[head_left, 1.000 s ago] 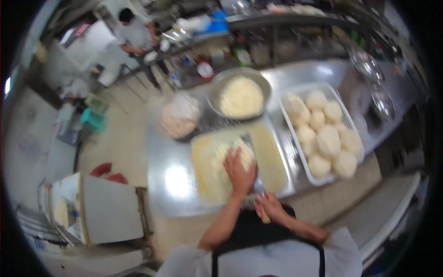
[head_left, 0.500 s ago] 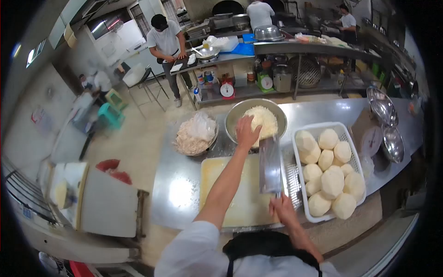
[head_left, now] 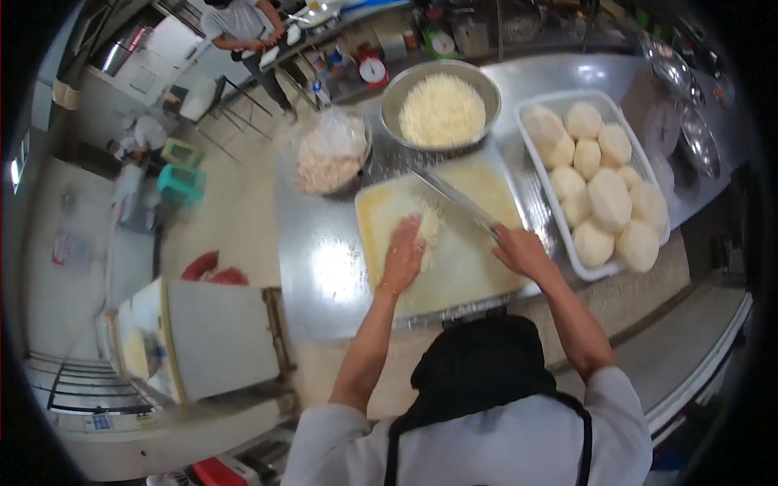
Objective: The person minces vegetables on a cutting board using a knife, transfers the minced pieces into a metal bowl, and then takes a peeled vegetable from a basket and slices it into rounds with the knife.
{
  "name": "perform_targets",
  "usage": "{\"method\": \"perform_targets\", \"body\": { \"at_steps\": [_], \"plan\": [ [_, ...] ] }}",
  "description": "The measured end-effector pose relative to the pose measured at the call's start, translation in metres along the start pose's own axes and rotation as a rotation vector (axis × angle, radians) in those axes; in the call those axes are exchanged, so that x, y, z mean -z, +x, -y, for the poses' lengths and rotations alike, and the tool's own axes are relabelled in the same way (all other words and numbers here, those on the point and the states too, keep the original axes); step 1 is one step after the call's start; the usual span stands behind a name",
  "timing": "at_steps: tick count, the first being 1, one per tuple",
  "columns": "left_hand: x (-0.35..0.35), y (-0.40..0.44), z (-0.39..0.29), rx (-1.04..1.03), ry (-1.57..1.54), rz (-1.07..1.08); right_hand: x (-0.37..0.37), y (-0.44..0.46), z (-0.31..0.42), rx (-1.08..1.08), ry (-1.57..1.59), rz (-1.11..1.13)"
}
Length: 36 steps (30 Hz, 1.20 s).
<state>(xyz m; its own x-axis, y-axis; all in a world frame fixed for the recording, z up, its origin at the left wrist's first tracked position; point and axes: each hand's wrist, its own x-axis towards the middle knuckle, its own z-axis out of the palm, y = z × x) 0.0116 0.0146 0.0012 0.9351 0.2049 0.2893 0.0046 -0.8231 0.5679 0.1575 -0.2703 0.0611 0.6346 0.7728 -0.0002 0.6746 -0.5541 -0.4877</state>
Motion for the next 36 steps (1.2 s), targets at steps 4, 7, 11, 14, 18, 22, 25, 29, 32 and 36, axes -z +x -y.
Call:
{"method": "perform_targets", "body": {
  "at_steps": [4,7,11,14,18,22,25,29,32,36],
  "plan": [
    [0.020,-0.056,0.024,0.267,-0.068,-0.341,-0.062,0.019,0.045,0.080,0.021,0.092],
    [0.007,-0.057,0.039,0.350,-0.105,-0.404,-0.051,-0.017,0.081,0.061,0.077,0.182],
    [-0.020,-0.023,0.022,0.302,0.331,-0.237,-0.022,-0.059,0.059,-0.122,0.601,0.072],
    [-0.016,-0.010,-0.001,0.061,0.025,-0.007,-0.015,-0.099,0.040,-0.639,1.138,0.039],
    [0.014,-0.028,0.004,0.058,-0.113,0.160,-0.036,-0.122,-0.005,-0.753,1.566,-0.065],
    [0.004,-0.059,0.001,0.150,0.234,0.011,-0.073,-0.115,0.010,-0.759,1.315,0.122],
    [-0.017,-0.051,-0.042,0.178,0.155,-0.104,-0.108,-0.088,0.077,-0.698,1.377,0.255],
    [-0.035,-0.030,-0.045,0.346,-0.096,-0.364,-0.132,-0.069,0.123,-0.535,1.443,0.262],
    [-0.037,-0.027,-0.047,0.354,-0.135,-0.371,-0.111,-0.068,0.120,-0.466,1.495,0.286],
    [-0.012,0.016,-0.080,0.300,-0.208,-0.375,-0.065,-0.060,0.123,-0.370,1.477,0.203]
  ]
}}
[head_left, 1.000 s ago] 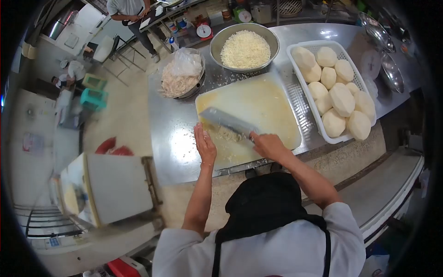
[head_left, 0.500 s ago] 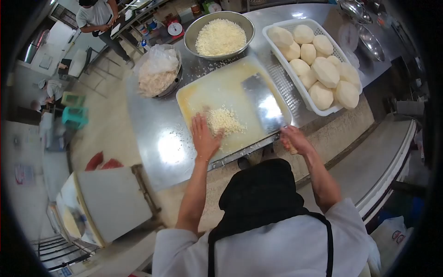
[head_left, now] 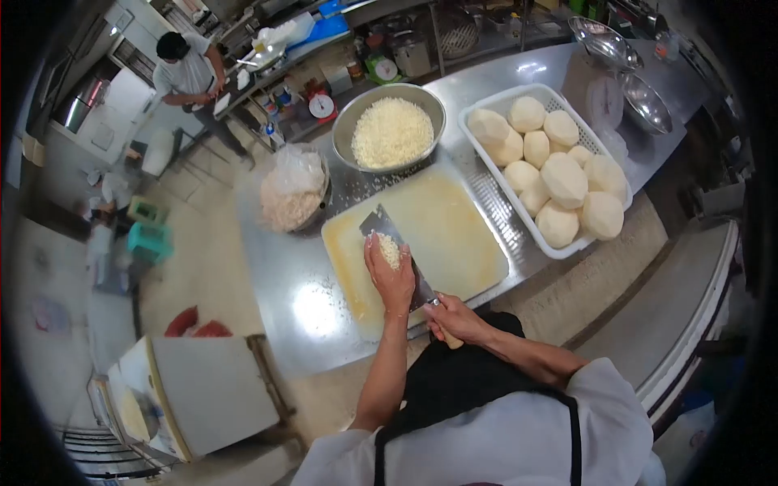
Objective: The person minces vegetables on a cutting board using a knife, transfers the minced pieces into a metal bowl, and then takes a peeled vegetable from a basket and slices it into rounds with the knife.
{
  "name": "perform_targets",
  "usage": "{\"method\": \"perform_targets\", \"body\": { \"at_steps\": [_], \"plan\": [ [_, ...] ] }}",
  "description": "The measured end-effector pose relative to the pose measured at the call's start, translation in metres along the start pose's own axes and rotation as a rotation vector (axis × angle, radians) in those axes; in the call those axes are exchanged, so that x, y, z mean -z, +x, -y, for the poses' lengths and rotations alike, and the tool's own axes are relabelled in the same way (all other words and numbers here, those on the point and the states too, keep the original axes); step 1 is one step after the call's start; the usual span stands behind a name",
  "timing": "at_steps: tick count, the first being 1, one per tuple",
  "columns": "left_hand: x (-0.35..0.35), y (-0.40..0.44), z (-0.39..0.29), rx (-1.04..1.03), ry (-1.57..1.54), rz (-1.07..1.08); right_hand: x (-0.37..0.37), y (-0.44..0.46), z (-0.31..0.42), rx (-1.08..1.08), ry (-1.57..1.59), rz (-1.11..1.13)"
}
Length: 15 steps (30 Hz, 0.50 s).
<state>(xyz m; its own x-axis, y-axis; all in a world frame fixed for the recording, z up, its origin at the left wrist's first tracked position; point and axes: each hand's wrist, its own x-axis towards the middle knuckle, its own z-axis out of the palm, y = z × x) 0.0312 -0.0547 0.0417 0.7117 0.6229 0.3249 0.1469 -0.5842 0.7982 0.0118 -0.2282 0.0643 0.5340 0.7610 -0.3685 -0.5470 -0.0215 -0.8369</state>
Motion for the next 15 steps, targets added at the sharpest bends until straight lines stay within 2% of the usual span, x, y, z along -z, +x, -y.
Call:
{"method": "perform_targets", "body": {
  "at_steps": [3,6,8,9,11,14,15],
  "plan": [
    [-0.007,0.057,-0.045,-0.114,-0.128,-0.069,0.009,0.003,0.061,0.161,-0.126,0.032],
    [-0.027,0.136,-0.075,-0.272,-0.167,-0.189,0.025,0.009,0.122,0.187,-0.190,0.013],
    [-0.051,0.203,-0.078,-0.242,-0.162,-0.154,0.037,0.014,0.139,0.167,-0.209,-0.016],
    [-0.064,0.237,-0.068,-0.228,-0.190,-0.098,0.042,0.014,0.137,0.152,-0.211,-0.036],
    [-0.119,0.299,0.022,-0.245,0.093,0.093,0.058,0.006,0.126,0.094,-0.282,-0.131],
    [-0.070,0.263,0.016,-0.334,0.188,-0.006,0.087,-0.023,0.082,0.023,-0.538,-0.240],
    [-0.048,0.243,0.036,-0.235,0.158,0.041,0.109,-0.037,0.060,0.048,-0.656,-0.230]
  ]
}}
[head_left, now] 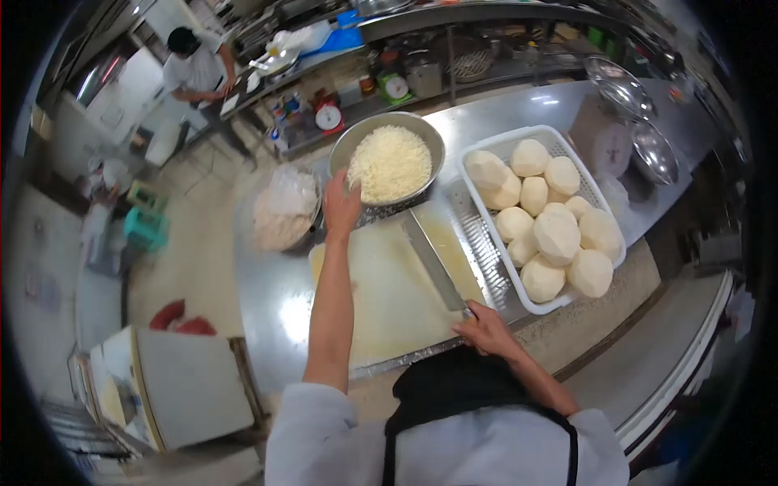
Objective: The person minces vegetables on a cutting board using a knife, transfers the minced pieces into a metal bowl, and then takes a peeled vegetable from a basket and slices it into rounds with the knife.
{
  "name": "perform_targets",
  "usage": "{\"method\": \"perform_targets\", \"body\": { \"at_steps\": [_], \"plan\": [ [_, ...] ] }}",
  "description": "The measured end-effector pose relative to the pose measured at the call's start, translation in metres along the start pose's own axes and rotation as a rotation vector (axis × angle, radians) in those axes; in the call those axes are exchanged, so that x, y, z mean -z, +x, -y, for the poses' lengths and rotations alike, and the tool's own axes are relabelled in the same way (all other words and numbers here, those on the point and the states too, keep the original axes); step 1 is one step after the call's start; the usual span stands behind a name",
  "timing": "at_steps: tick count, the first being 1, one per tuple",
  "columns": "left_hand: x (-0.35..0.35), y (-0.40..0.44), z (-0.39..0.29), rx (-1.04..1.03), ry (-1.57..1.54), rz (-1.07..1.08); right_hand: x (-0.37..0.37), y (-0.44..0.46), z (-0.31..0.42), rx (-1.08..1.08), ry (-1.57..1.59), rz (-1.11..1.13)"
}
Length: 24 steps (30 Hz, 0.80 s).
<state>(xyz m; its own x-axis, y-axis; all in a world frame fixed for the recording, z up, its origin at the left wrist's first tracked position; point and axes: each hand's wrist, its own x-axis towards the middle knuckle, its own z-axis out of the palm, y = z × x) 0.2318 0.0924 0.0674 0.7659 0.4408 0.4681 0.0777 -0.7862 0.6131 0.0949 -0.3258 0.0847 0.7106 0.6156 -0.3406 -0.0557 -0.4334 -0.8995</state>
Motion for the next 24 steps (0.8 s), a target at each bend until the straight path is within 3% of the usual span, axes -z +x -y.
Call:
{"method": "perform_targets", "body": {
  "at_steps": [1,3,5,8,10,11,14,16,20,23,24],
  "plan": [
    [0.023,-0.031,0.017,0.084,-0.039,0.047,0.009,-0.003,-0.018,0.051,-0.108,-0.005],
    [0.041,-0.117,0.083,0.083,0.279,-0.003,0.027,-0.022,-0.016,0.071,-0.260,0.028],
    [0.041,-0.198,0.072,0.305,0.729,0.135,0.036,-0.011,-0.006,0.122,-0.408,0.034],
    [0.066,-0.238,0.041,0.170,0.470,0.362,0.031,0.035,0.007,0.215,-0.585,0.013],
    [0.101,-0.256,-0.003,0.213,0.122,0.420,0.013,0.089,0.011,0.359,-0.747,-0.080],
    [0.112,-0.261,-0.015,0.229,-0.054,0.428,0.003,0.112,0.036,0.285,-0.786,-0.013],
    [0.139,-0.331,-0.029,0.325,0.307,0.397,-0.061,0.171,0.017,0.430,-0.831,-0.008],
    [0.145,-0.357,-0.030,0.384,0.432,0.454,-0.089,0.143,0.020,0.470,-0.814,0.148],
    [0.133,-0.360,-0.011,0.213,0.495,0.416,-0.069,0.063,0.035,0.419,-0.702,0.371],
    [0.123,-0.341,0.004,0.168,0.499,0.391,-0.030,0.022,0.000,0.355,-0.670,-0.009],
    [0.114,-0.330,0.009,0.180,0.517,0.390,-0.016,0.007,0.021,0.131,-0.755,-0.097]
  ]
}}
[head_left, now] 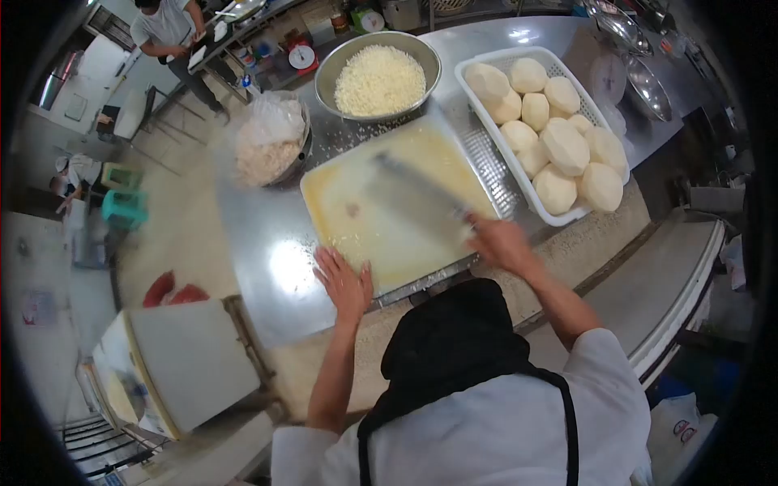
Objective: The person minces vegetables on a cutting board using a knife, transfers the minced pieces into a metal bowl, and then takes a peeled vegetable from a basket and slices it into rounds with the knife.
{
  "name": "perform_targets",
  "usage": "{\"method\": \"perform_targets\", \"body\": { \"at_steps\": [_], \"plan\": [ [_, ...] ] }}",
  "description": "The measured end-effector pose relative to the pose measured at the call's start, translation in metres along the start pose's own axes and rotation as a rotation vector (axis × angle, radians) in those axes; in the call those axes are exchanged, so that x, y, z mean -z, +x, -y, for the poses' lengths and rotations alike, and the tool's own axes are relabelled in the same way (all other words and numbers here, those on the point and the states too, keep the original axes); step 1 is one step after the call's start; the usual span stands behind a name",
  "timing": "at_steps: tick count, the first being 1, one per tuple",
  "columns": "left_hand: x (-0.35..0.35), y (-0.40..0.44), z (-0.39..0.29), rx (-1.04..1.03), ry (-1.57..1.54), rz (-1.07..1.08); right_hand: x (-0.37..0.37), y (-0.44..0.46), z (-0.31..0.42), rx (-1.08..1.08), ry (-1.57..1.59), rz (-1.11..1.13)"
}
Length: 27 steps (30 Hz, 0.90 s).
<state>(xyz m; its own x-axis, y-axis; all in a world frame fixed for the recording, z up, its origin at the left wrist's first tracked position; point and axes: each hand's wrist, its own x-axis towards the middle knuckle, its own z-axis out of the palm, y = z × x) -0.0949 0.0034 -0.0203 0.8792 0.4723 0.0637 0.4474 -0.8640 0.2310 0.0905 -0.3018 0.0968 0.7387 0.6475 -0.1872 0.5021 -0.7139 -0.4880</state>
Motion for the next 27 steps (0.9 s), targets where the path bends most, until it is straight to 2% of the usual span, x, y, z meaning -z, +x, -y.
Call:
{"method": "perform_targets", "body": {
  "at_steps": [1,2,5,6,8,9,11,12,13,15,17,19,23,24,26,27],
  "plan": [
    [-0.008,0.014,-0.003,-0.018,0.011,-0.028,0.007,0.001,-0.008,-0.128,-0.046,-0.021],
    [-0.014,0.027,-0.005,-0.034,0.027,-0.057,0.004,0.001,-0.024,-0.128,-0.014,-0.091],
    [-0.015,0.052,-0.019,-0.167,-0.143,-0.014,-0.029,0.009,-0.008,-0.149,-0.095,-0.089],
    [-0.008,0.046,-0.019,-0.166,-0.235,-0.023,-0.058,0.012,-0.006,-0.031,-0.007,-0.107],
    [0.009,0.029,-0.017,-0.169,-0.414,-0.053,-0.076,0.004,0.039,0.074,-0.040,-0.007],
    [0.012,0.017,-0.011,-0.160,-0.317,-0.047,-0.064,-0.004,0.063,0.119,0.047,0.081],
    [0.017,-0.015,0.006,-0.151,-0.123,-0.024,-0.071,-0.016,0.056,0.193,0.453,0.035],
    [0.016,-0.018,0.012,-0.093,-0.129,0.049,-0.070,-0.023,0.052,0.012,0.683,0.092],
    [0.011,-0.022,0.013,-0.094,-0.109,0.030,-0.067,-0.028,0.044,-0.158,0.906,0.145],
    [-0.001,0.002,0.005,-0.106,-0.056,-0.073,-0.083,-0.028,0.006,-0.327,1.355,0.046],
    [-0.013,0.024,-0.007,-0.075,-0.101,-0.120,-0.116,-0.023,-0.033,-0.480,1.640,0.119],
    [-0.016,0.043,-0.034,-0.074,-0.104,-0.171,-0.124,-0.023,-0.005,-0.533,1.547,0.104],
    [-0.012,0.058,-0.062,0.046,-0.249,-0.231,-0.165,-0.009,0.047,-0.368,1.285,0.470],
    [-0.024,0.062,-0.060,0.070,-0.257,-0.296,-0.159,-0.003,0.054,-0.277,1.287,0.452],
    [-0.013,0.081,-0.071,-0.054,-0.386,-0.412,-0.142,-0.005,0.059,-0.115,1.292,0.422],
    [-0.005,0.094,-0.080,-0.120,-0.449,-0.464,-0.118,-0.010,0.058,-0.121,1.244,0.367]
  ]
}}
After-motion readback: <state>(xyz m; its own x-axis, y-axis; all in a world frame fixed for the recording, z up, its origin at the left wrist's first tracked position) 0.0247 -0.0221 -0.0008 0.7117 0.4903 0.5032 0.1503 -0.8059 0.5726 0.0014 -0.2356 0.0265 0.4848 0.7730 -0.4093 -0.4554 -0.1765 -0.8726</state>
